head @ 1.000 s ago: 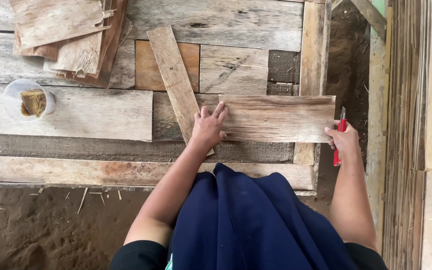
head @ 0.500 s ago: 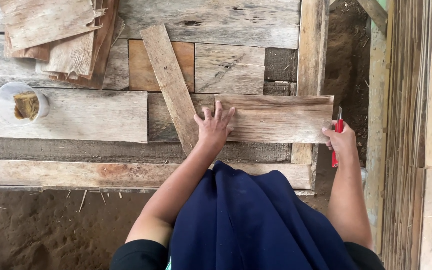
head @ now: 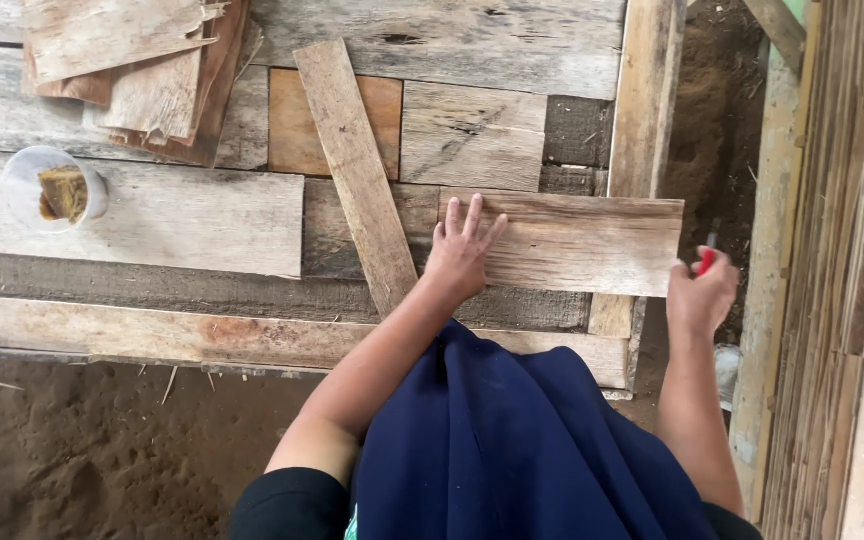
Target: Trimming and organizing thin wood panels or veneers using a utility knife on a wooden floor.
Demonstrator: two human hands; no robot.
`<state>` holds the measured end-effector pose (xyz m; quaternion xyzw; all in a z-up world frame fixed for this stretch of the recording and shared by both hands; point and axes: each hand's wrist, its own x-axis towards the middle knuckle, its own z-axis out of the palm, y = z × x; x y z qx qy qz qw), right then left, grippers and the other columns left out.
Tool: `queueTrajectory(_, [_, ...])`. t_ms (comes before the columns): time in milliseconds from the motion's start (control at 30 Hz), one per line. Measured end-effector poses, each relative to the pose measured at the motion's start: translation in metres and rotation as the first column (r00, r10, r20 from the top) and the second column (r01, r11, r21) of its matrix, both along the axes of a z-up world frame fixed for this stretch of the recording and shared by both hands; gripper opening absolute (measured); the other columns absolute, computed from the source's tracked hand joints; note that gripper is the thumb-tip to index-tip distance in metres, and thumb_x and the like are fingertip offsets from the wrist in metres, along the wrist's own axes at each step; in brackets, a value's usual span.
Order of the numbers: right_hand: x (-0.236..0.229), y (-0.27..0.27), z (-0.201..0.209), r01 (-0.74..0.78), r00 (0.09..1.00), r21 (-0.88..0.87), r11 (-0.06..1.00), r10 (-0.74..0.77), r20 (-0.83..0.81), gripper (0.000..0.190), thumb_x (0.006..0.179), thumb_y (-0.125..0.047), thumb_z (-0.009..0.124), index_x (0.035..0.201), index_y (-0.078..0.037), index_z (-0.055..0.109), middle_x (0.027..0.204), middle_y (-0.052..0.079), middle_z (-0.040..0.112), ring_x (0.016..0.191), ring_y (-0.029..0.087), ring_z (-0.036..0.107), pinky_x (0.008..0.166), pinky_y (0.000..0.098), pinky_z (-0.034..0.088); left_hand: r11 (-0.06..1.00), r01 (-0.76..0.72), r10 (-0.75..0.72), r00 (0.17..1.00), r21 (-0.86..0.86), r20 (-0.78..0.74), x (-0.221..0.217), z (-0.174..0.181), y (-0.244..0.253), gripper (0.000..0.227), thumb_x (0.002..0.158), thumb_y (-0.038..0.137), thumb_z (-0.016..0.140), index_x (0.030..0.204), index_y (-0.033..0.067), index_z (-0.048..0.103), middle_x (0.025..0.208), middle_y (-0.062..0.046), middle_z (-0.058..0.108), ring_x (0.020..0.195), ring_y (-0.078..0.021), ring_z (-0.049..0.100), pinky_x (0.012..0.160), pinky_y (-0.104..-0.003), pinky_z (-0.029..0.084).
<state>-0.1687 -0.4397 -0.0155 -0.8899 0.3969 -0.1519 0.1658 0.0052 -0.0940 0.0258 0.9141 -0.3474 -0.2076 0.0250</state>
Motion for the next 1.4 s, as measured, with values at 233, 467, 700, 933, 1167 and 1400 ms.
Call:
queueTrajectory(233, [0.028, 0.175, 0.051, -0.346, 0.906, 0.122, 0.93, 0.298, 0.3, 0.007, 0.1, -0.003, 0.073, 0.103, 0.001, 0.07, 0.076, 0.022, 0.068, 0.063, 0.035, 0.066, 0.052, 0.0402, 0.051, 0.996, 0.064, -0.062, 0.998, 0.069, -0.031, 0.027, -0.007, 0.0, 0.091, 0.075, 0.023, 0.069, 0.158, 0.0388, 0.034, 0.164, -0.013, 0.021, 0.145, -0.0458, 0.027, 0.104, -0.058, 0.04])
queueTrajectory(467, [0.05, 0.269, 0.03, -0.78, 0.616, 0.098, 0.618, 0.73, 0.296, 0.021, 0.077, -0.015, 0.082, 0.094, -0.018, 0.072, 0.088, 0.005, 0.068, 0.07, 0.036, 0.067, 0.056, 0.0469, 0.056, 0.992, 0.097, -0.097, 0.995, -0.085, 0.004, 0.062, -0.05, -0.001, 0.039, 0.084, 0.025, 0.066, 0.121, 0.0372, 0.065, 0.135, 0.004, 0.047, 0.117, -0.0333, 0.051, 0.085, -0.048, 0.048])
queueTrajectory(700, [0.105, 0.363, 0.072, -0.754, 0.535, 0.389, 0.53, 0.838, -0.106, 0.028, 0.081, -0.025, 0.064, 0.083, 0.002, 0.069, 0.08, 0.024, 0.069, 0.061, 0.039, 0.064, 0.053, 0.0516, 0.05, 0.982, 0.18, -0.18, 0.984, -0.061, 0.013, 0.082, -0.042, -0.011, 0.032, 0.076, 0.022, 0.066, 0.107, 0.0256, 0.074, 0.113, -0.001, 0.063, 0.113, -0.0316, 0.057, 0.085, -0.05, 0.052])
queueTrajectory(933, [0.115, 0.43, 0.004, -0.423, 0.84, -0.151, 0.893, 0.325, -0.434, 0.013, 0.087, -0.018, 0.065, 0.078, -0.027, 0.066, 0.082, -0.004, 0.06, 0.084, 0.021, 0.059, 0.075, 0.0408, 0.041, 0.978, 0.193, -0.189, 0.981, -0.084, 0.049, 0.093, -0.018, 0.01, 0.052, 0.078, 0.03, 0.076, 0.128, 0.0287, 0.064, 0.119, -0.002, 0.062, 0.117, -0.0324, 0.052, 0.089, -0.05, 0.047])
queueTrajectory(1167, [0.139, 0.391, 0.107, -0.275, 0.698, 0.64, 0.717, 0.607, -0.38, 0.059, 0.077, -0.052, 0.07, 0.119, -0.014, 0.056, 0.113, 0.009, 0.059, 0.099, 0.039, 0.07, 0.086, 0.0487, 0.057, 0.825, 0.115, 0.005, 0.978, -0.553, 0.21, 0.083, 0.103, 0.061, 0.058, 0.08, 0.0, 0.058, 0.134, 0.0193, 0.065, 0.137, -0.008, 0.058, 0.126, -0.0386, 0.052, 0.098, -0.052, 0.046])
queueTrajectory(1400, [0.056, 0.292, 0.108, -0.278, 0.915, 0.517, 0.81, 0.387, -0.113, 0.104, 0.065, -0.053, 0.083, 0.154, -0.023, 0.038, 0.135, 0.015, 0.044, 0.107, 0.052, 0.066, 0.092, 0.0582, 0.056, 0.234, 0.203, 0.373, 0.884, -0.951, 0.281, 0.039, 0.126, 0.069, 0.042, 0.084, -0.01, 0.045, 0.111, 0.0109, 0.07, 0.132, -0.013, 0.062, 0.119, -0.0428, 0.056, 0.107, -0.053, 0.047])
